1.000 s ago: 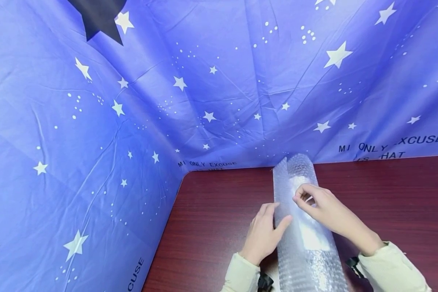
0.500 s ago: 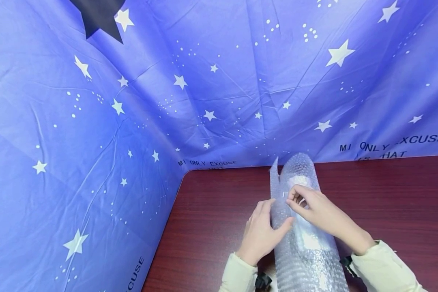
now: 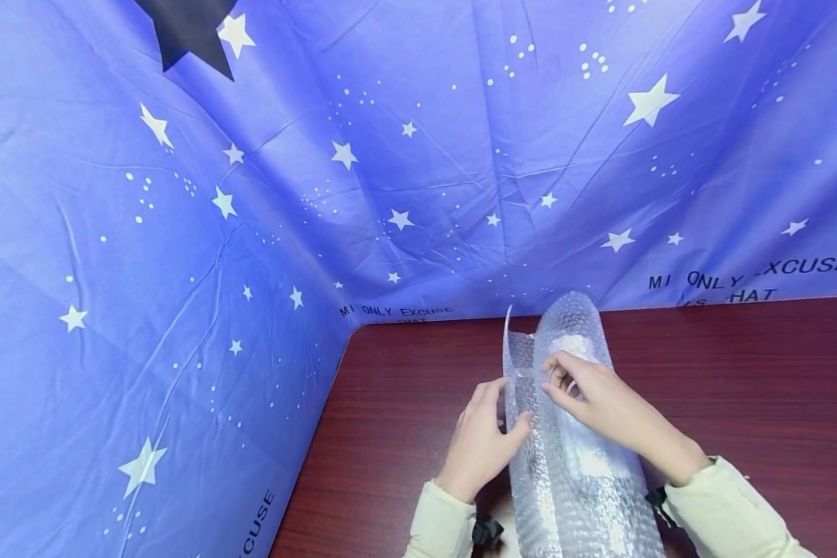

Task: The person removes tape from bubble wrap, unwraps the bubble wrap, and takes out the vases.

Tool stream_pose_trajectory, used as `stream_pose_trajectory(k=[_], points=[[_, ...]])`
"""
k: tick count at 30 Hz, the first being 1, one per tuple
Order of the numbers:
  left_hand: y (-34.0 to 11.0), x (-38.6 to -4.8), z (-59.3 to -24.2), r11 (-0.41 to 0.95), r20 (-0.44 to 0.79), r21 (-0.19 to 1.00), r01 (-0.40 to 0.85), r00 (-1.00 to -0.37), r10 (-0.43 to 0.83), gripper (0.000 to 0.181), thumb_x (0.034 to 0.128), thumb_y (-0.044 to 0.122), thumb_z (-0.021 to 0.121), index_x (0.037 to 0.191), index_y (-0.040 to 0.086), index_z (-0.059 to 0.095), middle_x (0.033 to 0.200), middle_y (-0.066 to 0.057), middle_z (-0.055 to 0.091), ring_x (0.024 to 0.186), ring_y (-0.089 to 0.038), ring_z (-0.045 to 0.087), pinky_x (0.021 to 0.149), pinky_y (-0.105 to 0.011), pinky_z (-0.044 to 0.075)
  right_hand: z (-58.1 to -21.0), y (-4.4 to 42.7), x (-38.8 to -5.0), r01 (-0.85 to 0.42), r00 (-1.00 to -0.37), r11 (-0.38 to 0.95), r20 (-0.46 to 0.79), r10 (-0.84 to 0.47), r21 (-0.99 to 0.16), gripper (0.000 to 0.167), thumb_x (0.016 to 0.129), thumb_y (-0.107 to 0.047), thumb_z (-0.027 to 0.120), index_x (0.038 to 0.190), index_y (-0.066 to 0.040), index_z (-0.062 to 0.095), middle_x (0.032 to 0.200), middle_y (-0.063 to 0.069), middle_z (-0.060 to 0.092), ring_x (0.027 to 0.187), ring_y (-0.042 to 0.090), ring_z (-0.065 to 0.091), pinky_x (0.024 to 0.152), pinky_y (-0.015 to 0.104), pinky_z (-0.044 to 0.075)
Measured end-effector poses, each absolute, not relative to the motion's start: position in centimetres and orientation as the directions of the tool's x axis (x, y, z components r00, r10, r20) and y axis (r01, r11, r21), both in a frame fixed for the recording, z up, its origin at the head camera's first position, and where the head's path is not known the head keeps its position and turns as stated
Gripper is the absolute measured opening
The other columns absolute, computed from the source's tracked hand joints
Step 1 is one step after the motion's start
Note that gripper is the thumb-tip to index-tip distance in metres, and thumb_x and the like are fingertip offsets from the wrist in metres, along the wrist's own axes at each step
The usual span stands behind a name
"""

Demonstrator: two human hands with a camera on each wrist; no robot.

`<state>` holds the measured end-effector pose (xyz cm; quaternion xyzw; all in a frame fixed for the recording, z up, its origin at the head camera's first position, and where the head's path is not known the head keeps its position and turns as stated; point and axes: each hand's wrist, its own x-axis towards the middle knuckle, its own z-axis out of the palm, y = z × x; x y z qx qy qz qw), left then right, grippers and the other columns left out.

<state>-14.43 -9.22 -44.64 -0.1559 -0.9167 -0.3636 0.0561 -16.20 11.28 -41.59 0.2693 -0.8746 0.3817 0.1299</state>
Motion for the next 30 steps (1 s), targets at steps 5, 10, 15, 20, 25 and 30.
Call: stream_pose_trajectory(k=[5,10,15,20,25,30], points=[[-9.7,-14.6,-44.9,0.648,0.189,0.696,0.309,-0.950,0.249,0.054,0.0921,0.032,0.066,0.141,0.014,0.052,0.124,-0.001,0.060,0.084,-0.003,0.063,0.075,-0.016,0.053,-41.3,11.4,-16.0,-0.559,-0.829,0.580,0.408,-0.383,-0.592,0.028,0.093,-0.010,0.068,0.117,0.001,0.062,0.082,-0.011,0.064,0.076,0.002,0.060,0.067,0.026,0.055],[-10.2,-14.7,-45.2,0.609,0.188,0.734,0.301,-0.952,0.243,0.050,0.0923,0.026,0.066,0.139,0.012,0.053,0.119,0.000,0.060,0.093,-0.004,0.061,0.075,-0.014,0.053,-41.3,11.5,-15.7,-0.550,-0.835,0.582,0.384,-0.394,-0.599,0.033,0.094,-0.012,0.067,0.124,0.001,0.060,0.085,-0.011,0.065,0.078,0.002,0.060,0.068,0.027,0.056],[-10.9,-14.8,-45.6,0.597,0.201,0.745,0.296,-0.954,0.223,0.047,0.0921,0.021,0.066,0.136,0.009,0.055,0.116,-0.004,0.061,0.095,-0.007,0.061,0.073,-0.015,0.055,-41.7,11.4,-15.2,-0.588,-0.808,0.633,0.393,-0.438,-0.504,0.021,0.093,-0.014,0.068,0.114,-0.010,0.068,0.096,-0.008,0.067,0.088,0.008,0.063,0.077,0.033,0.058],[-11.3,-15.1,-45.9,0.597,0.201,0.749,0.288,-0.957,0.209,0.045,0.0919,0.019,0.067,0.134,0.006,0.057,0.113,-0.005,0.061,0.094,-0.008,0.062,0.073,-0.017,0.056,-42.3,11.2,-15.0,-0.688,-0.723,0.650,0.392,-0.569,-0.324,0.007,0.091,-0.022,0.070,0.097,-0.019,0.073,0.098,-0.010,0.065,0.094,0.013,0.062,0.083,0.038,0.057],[-11.6,-15.2,-46.1,0.598,0.199,0.750,0.282,-0.959,0.203,0.043,0.0923,0.018,0.067,0.133,0.007,0.058,0.111,-0.003,0.061,0.093,-0.007,0.062,0.073,-0.016,0.055,-43.3,10.4,-15.0,-0.802,-0.588,0.573,0.391,-0.709,-0.167,0.005,0.089,-0.018,0.069,0.087,-0.016,0.073,0.089,-0.009,0.065,0.088,0.011,0.059,0.081,0.033,0.056],[-11.6,-15.2,-45.9,0.595,0.194,0.754,0.280,-0.959,0.206,0.042,0.0919,0.016,0.067,0.132,0.006,0.058,0.111,-0.003,0.061,0.093,-0.008,0.062,0.073,-0.016,0.055,-44.4,9.7,-14.7,-0.871,-0.467,0.491,0.366,-0.805,-0.032,0.007,0.084,-0.016,0.069,0.078,-0.020,0.068,0.081,-0.014,0.063,0.085,0.009,0.058,0.090,0.037,0.054]])
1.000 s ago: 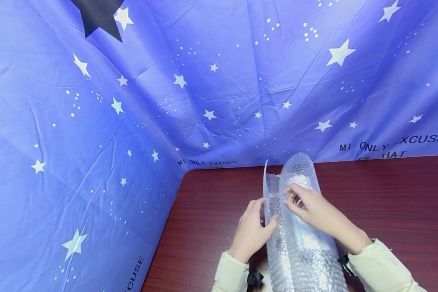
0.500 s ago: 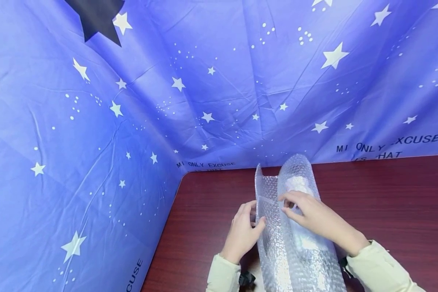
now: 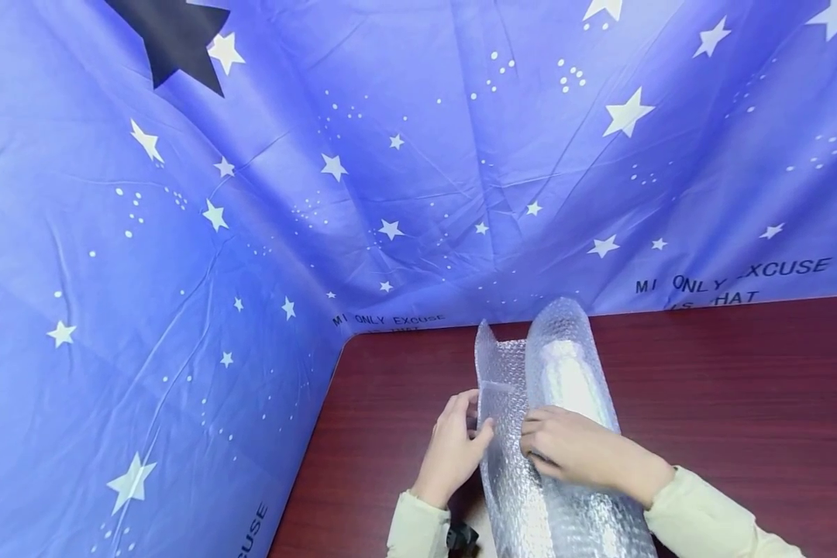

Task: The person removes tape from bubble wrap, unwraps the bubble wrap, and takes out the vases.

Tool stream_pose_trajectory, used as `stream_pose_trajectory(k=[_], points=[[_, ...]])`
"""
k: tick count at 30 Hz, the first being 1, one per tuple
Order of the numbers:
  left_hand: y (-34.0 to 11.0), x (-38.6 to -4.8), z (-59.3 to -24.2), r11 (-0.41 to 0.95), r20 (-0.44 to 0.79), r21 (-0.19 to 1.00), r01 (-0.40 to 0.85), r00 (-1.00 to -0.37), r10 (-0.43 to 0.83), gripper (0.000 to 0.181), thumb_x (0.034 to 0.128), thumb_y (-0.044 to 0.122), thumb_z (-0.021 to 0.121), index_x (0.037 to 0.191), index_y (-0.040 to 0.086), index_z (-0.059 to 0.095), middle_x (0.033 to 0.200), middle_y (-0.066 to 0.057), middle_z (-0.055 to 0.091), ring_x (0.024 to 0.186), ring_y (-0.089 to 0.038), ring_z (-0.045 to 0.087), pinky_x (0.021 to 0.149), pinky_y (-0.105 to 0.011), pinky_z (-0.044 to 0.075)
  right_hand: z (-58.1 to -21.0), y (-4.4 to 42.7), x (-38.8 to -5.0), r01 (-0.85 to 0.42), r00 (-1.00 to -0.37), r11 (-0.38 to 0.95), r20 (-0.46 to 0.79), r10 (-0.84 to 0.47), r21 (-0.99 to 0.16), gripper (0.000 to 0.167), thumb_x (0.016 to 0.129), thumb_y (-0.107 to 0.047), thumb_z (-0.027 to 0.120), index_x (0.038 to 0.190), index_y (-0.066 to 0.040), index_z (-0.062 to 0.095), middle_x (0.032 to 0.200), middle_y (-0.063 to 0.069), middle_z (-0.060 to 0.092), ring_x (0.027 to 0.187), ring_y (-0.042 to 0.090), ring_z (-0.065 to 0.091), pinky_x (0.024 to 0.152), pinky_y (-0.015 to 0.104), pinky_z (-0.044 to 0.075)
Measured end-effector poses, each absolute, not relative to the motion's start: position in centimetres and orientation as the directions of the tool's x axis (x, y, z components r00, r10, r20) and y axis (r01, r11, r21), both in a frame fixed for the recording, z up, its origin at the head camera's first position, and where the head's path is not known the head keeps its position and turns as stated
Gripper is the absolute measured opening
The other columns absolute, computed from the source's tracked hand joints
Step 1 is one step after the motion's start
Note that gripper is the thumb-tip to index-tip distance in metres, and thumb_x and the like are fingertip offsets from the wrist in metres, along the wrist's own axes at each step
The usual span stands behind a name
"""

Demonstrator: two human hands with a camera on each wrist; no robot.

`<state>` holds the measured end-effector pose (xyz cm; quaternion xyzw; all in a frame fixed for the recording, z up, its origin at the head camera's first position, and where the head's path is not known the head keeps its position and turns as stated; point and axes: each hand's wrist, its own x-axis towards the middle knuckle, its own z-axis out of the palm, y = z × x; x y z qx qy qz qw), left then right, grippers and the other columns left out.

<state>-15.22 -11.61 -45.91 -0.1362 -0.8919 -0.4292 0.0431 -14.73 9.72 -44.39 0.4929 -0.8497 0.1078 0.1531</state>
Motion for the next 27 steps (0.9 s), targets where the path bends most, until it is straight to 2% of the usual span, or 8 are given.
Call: stream_pose_trajectory(k=[3,8,11,20,24,27], points=[[-11.6,-15.2,-45.9,0.593,0.195,0.754,0.281,-0.959,0.206,0.042,0.0919,0.016,0.067,0.132,0.006,0.058,0.111,-0.004,0.062,0.093,-0.008,0.062,0.073,-0.016,0.055,-44.7,9.4,-14.6,-0.877,-0.457,0.479,0.347,-0.819,-0.023,0.013,0.086,-0.019,0.068,0.074,-0.024,0.066,0.078,-0.016,0.062,0.084,0.008,0.058,0.096,0.042,0.051],[-11.6,-15.2,-45.8,0.599,0.189,0.751,0.278,-0.960,0.208,0.043,0.0921,0.016,0.066,0.133,0.006,0.058,0.112,-0.004,0.062,0.092,-0.007,0.062,0.072,-0.016,0.055,-45.0,9.1,-14.3,-0.874,-0.468,0.485,0.340,-0.816,-0.039,0.027,0.090,-0.022,0.064,0.064,-0.027,0.063,0.066,-0.019,0.057,0.076,0.005,0.055,0.094,0.045,0.051],[-11.6,-15.2,-45.9,0.607,0.187,0.745,0.277,-0.960,0.208,0.043,0.0922,0.017,0.066,0.133,0.007,0.057,0.112,-0.004,0.062,0.091,-0.006,0.062,0.071,-0.016,0.054,-45.2,9.0,-14.2,-0.869,-0.479,0.493,0.334,-0.812,-0.045,0.033,0.089,-0.022,0.063,0.057,-0.029,0.057,0.061,-0.020,0.051,0.075,0.005,0.053,0.096,0.052,0.050],[-11.6,-15.2,-46.1,0.606,0.190,0.743,0.283,-0.958,0.215,0.044,0.0917,0.015,0.065,0.133,0.005,0.057,0.113,-0.007,0.062,0.089,-0.007,0.064,0.071,-0.016,0.055,-45.1,8.5,-13.7,-0.840,-0.535,0.537,0.275,-0.799,-0.073,0.041,0.084,-0.026,0.063,0.049,-0.028,0.041,0.052,-0.017,0.032,0.074,0.006,0.051,0.100,0.057,0.047],[-11.7,-15.3,-46.2,0.608,0.189,0.741,0.285,-0.957,0.218,0.043,0.0918,0.014,0.064,0.134,0.005,0.057,0.113,-0.008,0.062,0.089,-0.006,0.063,0.071,-0.016,0.055,-45.1,8.3,-13.6,-0.840,-0.536,0.539,0.260,-0.803,-0.066,0.041,0.083,-0.027,0.063,0.050,-0.029,0.039,0.054,-0.017,0.036,0.075,0.007,0.051,0.100,0.058,0.046],[-11.7,-15.3,-46.3,0.609,0.187,0.741,0.283,-0.958,0.218,0.043,0.0919,0.014,0.064,0.134,0.006,0.056,0.113,-0.007,0.062,0.089,-0.007,0.063,0.071,-0.016,0.055,-45.3,8.2,-13.8,-0.851,-0.513,0.524,0.276,-0.812,-0.041,0.037,0.081,-0.027,0.064,0.051,-0.028,0.042,0.058,-0.016,0.042,0.077,0.009,0.052,0.099,0.057,0.047]])
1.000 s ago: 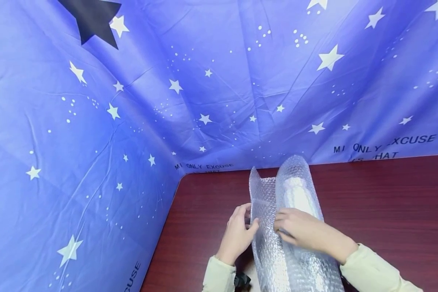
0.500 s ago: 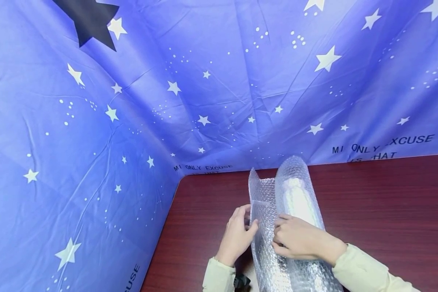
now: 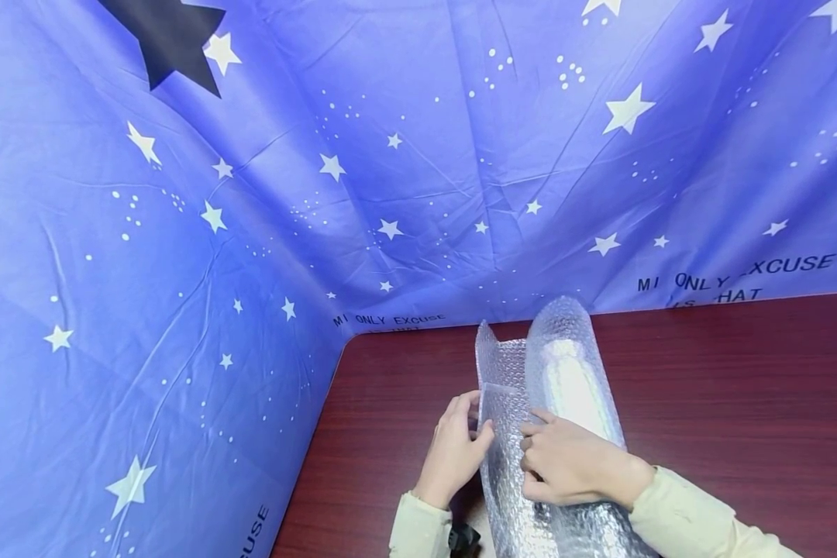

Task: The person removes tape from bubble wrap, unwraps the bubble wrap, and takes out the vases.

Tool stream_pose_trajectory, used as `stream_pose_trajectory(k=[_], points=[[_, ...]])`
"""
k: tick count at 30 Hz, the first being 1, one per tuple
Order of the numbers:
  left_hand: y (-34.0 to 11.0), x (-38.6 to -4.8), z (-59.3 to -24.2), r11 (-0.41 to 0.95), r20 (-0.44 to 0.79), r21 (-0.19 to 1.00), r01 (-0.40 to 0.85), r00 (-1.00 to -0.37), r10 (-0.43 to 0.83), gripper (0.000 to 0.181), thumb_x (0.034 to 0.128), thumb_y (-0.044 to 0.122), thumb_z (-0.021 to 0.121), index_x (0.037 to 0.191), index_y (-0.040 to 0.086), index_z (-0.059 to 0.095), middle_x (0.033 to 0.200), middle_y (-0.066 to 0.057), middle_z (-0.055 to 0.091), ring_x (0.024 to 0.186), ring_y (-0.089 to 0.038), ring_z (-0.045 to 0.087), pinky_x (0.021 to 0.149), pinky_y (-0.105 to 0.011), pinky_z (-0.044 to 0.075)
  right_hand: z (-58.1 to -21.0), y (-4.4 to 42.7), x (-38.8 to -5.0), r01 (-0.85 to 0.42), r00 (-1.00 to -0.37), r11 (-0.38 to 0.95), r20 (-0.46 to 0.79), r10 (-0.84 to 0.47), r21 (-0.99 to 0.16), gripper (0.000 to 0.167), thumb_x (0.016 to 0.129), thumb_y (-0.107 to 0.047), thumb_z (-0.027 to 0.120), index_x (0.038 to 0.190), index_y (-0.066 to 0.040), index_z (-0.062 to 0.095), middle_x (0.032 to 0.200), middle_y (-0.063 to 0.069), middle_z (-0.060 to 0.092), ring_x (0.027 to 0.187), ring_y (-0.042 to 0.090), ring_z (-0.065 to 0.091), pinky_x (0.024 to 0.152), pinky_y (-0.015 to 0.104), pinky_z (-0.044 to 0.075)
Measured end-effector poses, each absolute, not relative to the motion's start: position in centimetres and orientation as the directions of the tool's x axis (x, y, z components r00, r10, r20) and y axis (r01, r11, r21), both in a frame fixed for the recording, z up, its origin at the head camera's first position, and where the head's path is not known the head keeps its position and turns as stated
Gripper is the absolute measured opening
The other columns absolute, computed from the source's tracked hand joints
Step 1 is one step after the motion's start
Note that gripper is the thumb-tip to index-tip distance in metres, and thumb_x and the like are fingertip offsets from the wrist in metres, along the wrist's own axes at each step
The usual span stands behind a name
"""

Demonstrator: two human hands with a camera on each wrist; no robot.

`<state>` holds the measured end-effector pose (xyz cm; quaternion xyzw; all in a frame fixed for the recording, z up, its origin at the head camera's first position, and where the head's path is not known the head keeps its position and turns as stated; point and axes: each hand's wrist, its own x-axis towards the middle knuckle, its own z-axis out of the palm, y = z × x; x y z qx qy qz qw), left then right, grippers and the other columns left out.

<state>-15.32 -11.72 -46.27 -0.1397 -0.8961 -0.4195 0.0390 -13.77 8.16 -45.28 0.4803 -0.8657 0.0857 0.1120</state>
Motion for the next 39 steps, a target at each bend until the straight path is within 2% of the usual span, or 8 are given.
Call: stream_pose_trajectory(k=[8,15,25,36,39], points=[[-11.7,-15.4,-46.4,0.604,0.182,0.749,0.274,-0.961,0.210,0.044,0.0907,0.012,0.063,0.134,0.006,0.057,0.115,-0.008,0.062,0.088,-0.006,0.063,0.068,-0.015,0.054,-45.1,8.2,-13.8,-0.882,-0.436,0.472,0.375,-0.818,0.004,0.028,0.072,-0.027,0.065,0.053,-0.028,0.045,0.069,-0.015,0.040,0.080,0.009,0.050,0.098,0.056,0.048],[-11.7,-15.5,-46.4,0.603,0.178,0.752,0.266,-0.963,0.204,0.044,0.0909,0.012,0.063,0.134,0.006,0.056,0.117,-0.007,0.062,0.094,-0.012,0.065,0.070,-0.015,0.055,-44.1,8.4,-13.4,-0.878,-0.403,0.473,0.414,-0.816,0.078,0.014,0.068,-0.029,0.066,0.067,-0.025,0.053,0.078,-0.011,0.042,0.086,0.012,0.049,0.102,0.051,0.047],[-11.7,-15.5,-46.4,0.583,0.163,0.773,0.250,-0.966,0.198,0.044,0.0907,0.009,0.062,0.134,0.004,0.056,0.120,-0.011,0.062,0.101,-0.020,0.067,0.074,-0.016,0.055,-43.7,9.5,-13.0,-0.866,-0.386,0.485,0.459,-0.800,0.118,0.019,0.064,-0.029,0.068,0.075,-0.020,0.056,0.094,-0.003,0.059,0.099,0.019,0.055,0.103,0.046,0.046],[-12.2,-15.8,-46.7,0.585,0.165,0.771,0.252,-0.966,0.198,0.044,0.0912,0.009,0.062,0.135,0.004,0.055,0.121,-0.007,0.063,0.100,-0.014,0.066,0.073,-0.017,0.056,-43.3,11.0,-12.7,-0.855,-0.396,0.507,0.493,-0.775,0.111,0.022,0.062,-0.028,0.069,0.072,-0.022,0.051,0.092,-0.004,0.057,0.099,0.019,0.055,0.102,0.045,0.046],[-12.4,-15.8,-46.8,0.586,0.194,0.761,0.279,-0.959,0.205,0.045,0.0896,0.007,0.062,0.134,0.003,0.055,0.119,-0.009,0.063,0.099,-0.016,0.067,0.071,-0.018,0.056,-43.2,11.4,-12.7,-0.858,-0.386,0.503,0.517,-0.764,0.102,0.021,0.060,-0.025,0.066,0.070,-0.023,0.047,0.087,-0.007,0.050,0.092,0.017,0.051,0.100,0.042,0.046]])
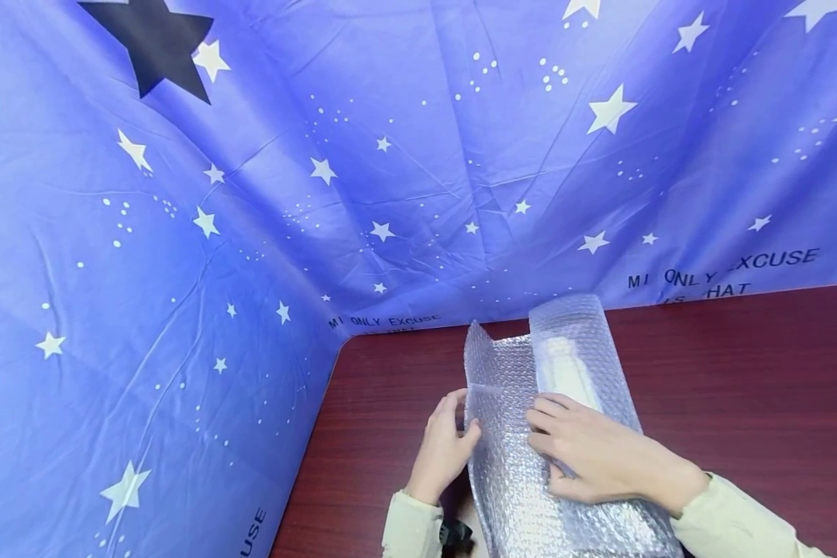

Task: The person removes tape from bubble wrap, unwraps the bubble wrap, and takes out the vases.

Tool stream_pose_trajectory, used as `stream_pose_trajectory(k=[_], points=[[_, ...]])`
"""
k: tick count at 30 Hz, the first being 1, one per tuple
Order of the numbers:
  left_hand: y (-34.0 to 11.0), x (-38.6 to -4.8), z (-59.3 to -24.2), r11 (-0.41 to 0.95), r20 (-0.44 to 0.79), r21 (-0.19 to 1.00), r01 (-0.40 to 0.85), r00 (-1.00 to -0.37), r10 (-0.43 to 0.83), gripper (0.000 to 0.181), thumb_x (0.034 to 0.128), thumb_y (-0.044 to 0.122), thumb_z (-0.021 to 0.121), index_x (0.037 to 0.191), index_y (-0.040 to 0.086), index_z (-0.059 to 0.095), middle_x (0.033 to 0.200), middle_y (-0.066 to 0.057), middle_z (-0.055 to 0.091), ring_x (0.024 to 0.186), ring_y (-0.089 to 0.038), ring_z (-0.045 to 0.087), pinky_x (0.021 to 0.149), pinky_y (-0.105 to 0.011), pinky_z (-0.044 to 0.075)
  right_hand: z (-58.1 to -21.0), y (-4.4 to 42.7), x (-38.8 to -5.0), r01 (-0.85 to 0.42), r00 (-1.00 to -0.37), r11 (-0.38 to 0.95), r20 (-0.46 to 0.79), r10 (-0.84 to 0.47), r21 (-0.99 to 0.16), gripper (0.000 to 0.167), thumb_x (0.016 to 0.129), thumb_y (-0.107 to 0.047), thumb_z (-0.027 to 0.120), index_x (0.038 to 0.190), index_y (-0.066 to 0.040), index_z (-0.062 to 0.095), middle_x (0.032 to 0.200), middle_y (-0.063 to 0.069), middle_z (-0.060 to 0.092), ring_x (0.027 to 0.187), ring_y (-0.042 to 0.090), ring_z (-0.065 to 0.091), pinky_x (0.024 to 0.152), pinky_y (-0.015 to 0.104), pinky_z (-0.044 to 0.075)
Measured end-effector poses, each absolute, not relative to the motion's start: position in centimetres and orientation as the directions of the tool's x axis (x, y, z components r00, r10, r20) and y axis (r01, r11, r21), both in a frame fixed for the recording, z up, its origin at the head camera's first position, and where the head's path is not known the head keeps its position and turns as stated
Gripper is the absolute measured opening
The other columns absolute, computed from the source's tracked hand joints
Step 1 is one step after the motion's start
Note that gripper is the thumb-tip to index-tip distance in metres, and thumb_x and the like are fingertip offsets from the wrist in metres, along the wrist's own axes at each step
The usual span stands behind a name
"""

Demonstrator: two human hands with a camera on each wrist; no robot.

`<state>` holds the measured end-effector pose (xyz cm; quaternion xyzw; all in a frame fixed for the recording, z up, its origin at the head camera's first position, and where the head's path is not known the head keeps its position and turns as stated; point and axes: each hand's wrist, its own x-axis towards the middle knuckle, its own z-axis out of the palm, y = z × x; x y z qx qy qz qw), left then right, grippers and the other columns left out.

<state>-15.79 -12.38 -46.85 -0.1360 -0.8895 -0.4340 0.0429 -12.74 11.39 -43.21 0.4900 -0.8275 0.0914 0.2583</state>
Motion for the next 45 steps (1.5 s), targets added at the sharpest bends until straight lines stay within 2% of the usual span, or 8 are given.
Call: stream_pose_trajectory(k=[5,16,20,24,27,32,38,45], points=[[-12.5,-15.8,-46.9,0.599,0.200,0.747,0.287,-0.957,0.209,0.046,0.0890,0.006,0.063,0.134,0.004,0.055,0.118,-0.010,0.064,0.097,-0.015,0.067,0.069,-0.017,0.055,-43.3,12.1,-12.8,-0.865,-0.373,0.496,0.558,-0.741,0.080,0.027,0.057,-0.023,0.064,0.067,-0.027,0.039,0.082,-0.012,0.036,0.083,0.012,0.039,0.099,0.033,0.040],[-12.8,-15.6,-46.9,0.608,0.189,0.745,0.275,-0.961,0.203,0.046,0.0890,0.006,0.064,0.135,0.006,0.055,0.119,-0.008,0.064,0.096,-0.013,0.066,0.069,-0.017,0.054,-43.6,13.5,-12.5,-0.873,-0.365,0.486,0.600,-0.712,0.046,0.033,0.056,-0.022,0.063,0.069,-0.027,0.033,0.080,-0.012,0.027,0.079,0.007,0.026,0.086,0.024,0.031],[-12.9,-15.7,-47.0,0.605,0.188,0.747,0.275,-0.961,0.205,0.047,0.0890,0.006,0.063,0.135,0.005,0.055,0.119,-0.009,0.064,0.096,-0.014,0.066,0.069,-0.017,0.054,-43.5,14.1,-12.3,-0.867,-0.370,0.496,0.610,-0.701,0.045,0.031,0.057,-0.020,0.063,0.070,-0.026,0.035,0.081,-0.011,0.027,0.080,0.008,0.026,0.081,0.025,0.027],[-13.0,-15.8,-47.0,0.599,0.182,0.754,0.270,-0.962,0.204,0.047,0.0891,0.006,0.063,0.135,0.004,0.054,0.120,-0.011,0.064,0.096,-0.014,0.066,0.069,-0.017,0.055,-43.4,14.7,-12.2,-0.858,-0.381,0.511,0.620,-0.686,0.039,0.029,0.057,-0.016,0.058,0.070,-0.026,0.034,0.081,-0.010,0.026,0.080,0.009,0.026,0.084,0.025,0.029],[-13.1,-15.8,-47.0,0.593,0.182,0.758,0.271,-0.961,0.206,0.047,0.0895,0.006,0.062,0.135,0.003,0.054,0.120,-0.013,0.064,0.096,-0.014,0.066,0.069,-0.017,0.055,-43.5,15.2,-12.3,-0.866,-0.360,0.500,0.653,-0.666,0.033,0.029,0.056,-0.013,0.056,0.069,-0.025,0.034,0.079,-0.010,0.026,0.079,0.009,0.026,0.083,0.025,0.028],[-13.2,-15.7,-47.2,0.590,0.215,0.749,0.301,-0.953,0.213,0.044,0.0889,0.004,0.061,0.133,0.002,0.056,0.117,-0.013,0.065,0.094,-0.015,0.067,0.068,-0.018,0.055,-43.9,16.1,-12.0,-0.859,-0.367,0.511,0.675,-0.641,0.018,0.028,0.056,-0.013,0.055,0.069,-0.026,0.035,0.079,-0.010,0.028,0.080,0.008,0.028,0.077,0.025,0.020],[-13.5,-15.8,-47.5,0.584,0.225,0.750,0.310,-0.950,0.216,0.043,0.0884,0.001,0.062,0.131,0.001,0.056,0.116,-0.014,0.066,0.090,-0.013,0.067,0.066,-0.018,0.054,-44.0,17.6,-11.8,-0.848,-0.382,0.529,0.694,-0.610,-0.002,0.022,0.058,-0.013,0.053,0.071,-0.025,0.040,0.084,-0.010,0.036,0.084,0.010,0.035,0.078,0.025,0.023],[-13.8,-15.8,-47.6,0.605,0.222,0.736,0.305,-0.952,0.210,0.044,0.0884,0.002,0.063,0.131,0.001,0.056,0.116,-0.013,0.067,0.087,-0.010,0.065,0.065,-0.018,0.053,-44.0,19.5,-11.7,-0.822,-0.417,0.569,0.699,-0.581,-0.018,0.021,0.059,-0.014,0.050,0.072,-0.027,0.038,0.087,-0.012,0.038,0.085,0.008,0.035,0.077,0.022,0.023]])
